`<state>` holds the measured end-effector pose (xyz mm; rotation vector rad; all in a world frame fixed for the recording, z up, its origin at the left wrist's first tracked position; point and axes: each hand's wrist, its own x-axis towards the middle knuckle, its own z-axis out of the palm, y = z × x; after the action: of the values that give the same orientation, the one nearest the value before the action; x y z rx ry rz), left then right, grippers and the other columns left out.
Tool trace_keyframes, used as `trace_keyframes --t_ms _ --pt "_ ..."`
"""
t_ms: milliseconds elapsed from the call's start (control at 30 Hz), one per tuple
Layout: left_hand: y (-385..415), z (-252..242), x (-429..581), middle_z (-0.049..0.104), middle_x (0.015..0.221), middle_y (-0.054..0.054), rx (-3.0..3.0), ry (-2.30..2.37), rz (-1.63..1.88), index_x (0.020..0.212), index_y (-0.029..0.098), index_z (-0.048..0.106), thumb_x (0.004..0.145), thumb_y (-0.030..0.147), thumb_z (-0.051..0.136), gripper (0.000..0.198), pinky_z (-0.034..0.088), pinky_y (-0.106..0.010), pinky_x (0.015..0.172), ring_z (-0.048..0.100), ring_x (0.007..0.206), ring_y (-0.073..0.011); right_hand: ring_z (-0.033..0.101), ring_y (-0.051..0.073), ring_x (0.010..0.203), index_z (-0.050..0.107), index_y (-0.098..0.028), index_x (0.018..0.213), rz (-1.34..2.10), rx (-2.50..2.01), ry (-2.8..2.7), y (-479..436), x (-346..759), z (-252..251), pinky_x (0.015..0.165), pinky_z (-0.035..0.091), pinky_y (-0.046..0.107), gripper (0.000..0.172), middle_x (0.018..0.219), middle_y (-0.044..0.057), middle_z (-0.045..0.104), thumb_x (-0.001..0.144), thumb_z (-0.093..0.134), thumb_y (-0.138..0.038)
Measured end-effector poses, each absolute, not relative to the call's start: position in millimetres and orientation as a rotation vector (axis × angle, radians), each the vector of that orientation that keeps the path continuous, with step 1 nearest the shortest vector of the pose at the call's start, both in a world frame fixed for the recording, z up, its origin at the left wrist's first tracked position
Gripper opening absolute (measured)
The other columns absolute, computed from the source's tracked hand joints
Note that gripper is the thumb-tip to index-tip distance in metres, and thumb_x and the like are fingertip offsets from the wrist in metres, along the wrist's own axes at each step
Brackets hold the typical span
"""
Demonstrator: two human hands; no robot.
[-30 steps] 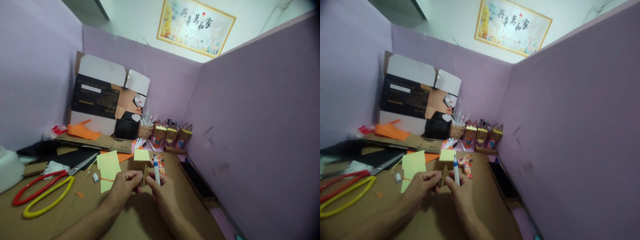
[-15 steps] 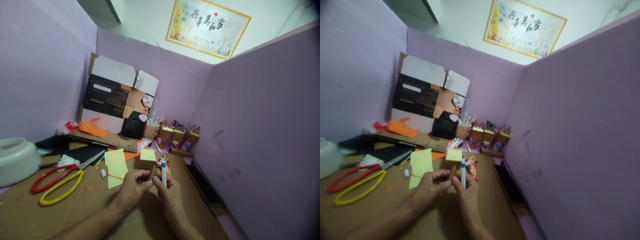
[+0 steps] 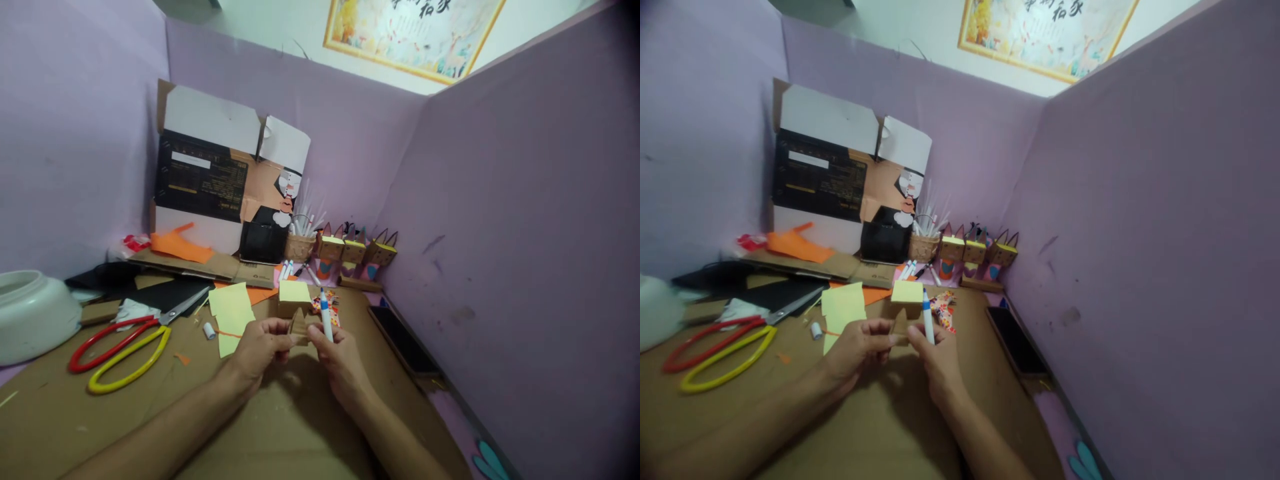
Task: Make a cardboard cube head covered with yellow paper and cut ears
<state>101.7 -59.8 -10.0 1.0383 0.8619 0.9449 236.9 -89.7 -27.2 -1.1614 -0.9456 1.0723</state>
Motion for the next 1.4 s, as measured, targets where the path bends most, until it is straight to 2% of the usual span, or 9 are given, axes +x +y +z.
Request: trace_keyframes --t_ms 100,167,367,500,667,933,1133,1267,1400 --pt "-60.3 -11.2 101.7 0.057 0.056 0.0 1.125 0.844 0.933 0.077 0.008 0.068 0.053 0.023 0.072 0.029 0.028 -0.02 0.043 0.037 0.042 -0.005 0.036 0.007 0.045 0.066 -0.013 0.07 1.015 -1.199 -1.006 -90.1 236.9 -29.6 0.045 0.026 0.021 0.024 0.053 -0.004 0.052 0.059 0.074 -0.033" --pt "-61.1 -11.5 102.0 0.055 0.053 0.001 1.158 0.842 0.93 0.074 0.009 0.068 0.053 0.026 0.073 0.028 0.027 -0.02 0.043 0.037 0.042 -0.005 0.038 0.008 0.047 0.064 -0.014 0.067 1.006 -1.22 -0.99 -89.8 236.2 -29.7 0.047 0.027 0.021 0.022 0.053 -0.004 0.052 0.057 0.074 -0.031" --pt "-54.7 -12.0 98.9 0.048 0.042 0.004 1.126 0.991 1.02 0.064 0.012 0.063 0.056 0.034 0.069 0.024 0.029 -0.02 0.042 0.04 0.039 -0.0073 0.024 0.005 0.041 0.062 -0.014 0.065 1.011 -1.229 -0.921 -86.2 238.8 -29.0 0.042 0.02 0.021 0.023 0.048 -0.007 0.042 0.059 0.072 -0.034" --pt "-49.6 -6.6 91.4 0.045 0.04 0.006 1.073 1.086 1.107 0.066 0.012 0.061 0.052 0.034 0.07 0.028 0.028 -0.019 0.038 0.038 0.038 -0.0069 0.023 0.005 0.041 0.065 -0.012 0.071 0.962 -1.26 -0.933 -84.1 242.8 -29.3 0.041 0.018 0.022 0.027 0.049 -0.006 0.044 0.059 0.072 -0.036" --pt "-55.8 -4.5 91.1 0.047 0.039 0.006 1.135 1.054 1.087 0.067 0.011 0.061 0.05 0.034 0.069 0.03 0.029 -0.019 0.038 0.037 0.036 -0.0062 0.022 0.005 0.04 0.066 -0.011 0.072 0.956 -1.29 -0.937 -86.4 238.1 -29.0 0.041 0.017 0.022 0.029 0.045 -0.008 0.039 0.058 0.071 -0.036" --pt "-59.8 -11.5 97.3 0.043 0.039 0.008 1.283 1.061 1.085 0.055 0.015 0.051 0.055 0.033 0.066 0.024 0.027 -0.017 0.034 0.035 0.035 -0.0051 0.018 0.005 0.04 0.062 -0.014 0.065 1.042 -1.208 -1.007 -91.4 230.6 -34.6 0.04 0.014 0.021 0.028 0.042 -0.01 0.029 0.064 0.067 -0.041" --pt "-64.4 -10.9 100.7 0.05 0.047 0.007 1.213 1.036 1.058 0.076 0.015 0.053 0.057 0.037 0.064 0.031 0.034 -0.019 0.032 0.044 0.038 -0.0086 0.019 0.005 0.04 0.063 -0.014 0.07 1.008 -1.21 -1.017 -91.2 231.0 -36.3 0.04 0.016 0.021 0.026 0.044 -0.01 0.031 0.066 0.066 -0.039" --pt "-65.0 -11.6 102.5 0.048 0.041 0.006 1.248 1.037 1.03 0.072 0.013 0.055 0.058 0.038 0.06 0.029 0.036 -0.019 0.034 0.043 0.036 -0.0086 0.021 0.005 0.04 0.064 -0.013 0.073 1.03 -1.211 -1.012 -90.9 230.2 -36.9 0.04 0.017 0.02 0.026 0.046 -0.009 0.034 0.066 0.066 -0.037" --pt "-63.1 -12.4 102.6 0.048 0.041 0.006 1.258 1.046 1.042 0.068 0.014 0.054 0.058 0.037 0.059 0.026 0.036 -0.019 0.035 0.043 0.036 -0.0082 0.033 0.007 0.043 0.069 -0.013 0.078 0.971 -1.237 -1.036 -91.4 230.3 -33.6 0.043 0.025 0.021 0.027 0.051 -0.005 0.049 0.064 0.069 -0.036"
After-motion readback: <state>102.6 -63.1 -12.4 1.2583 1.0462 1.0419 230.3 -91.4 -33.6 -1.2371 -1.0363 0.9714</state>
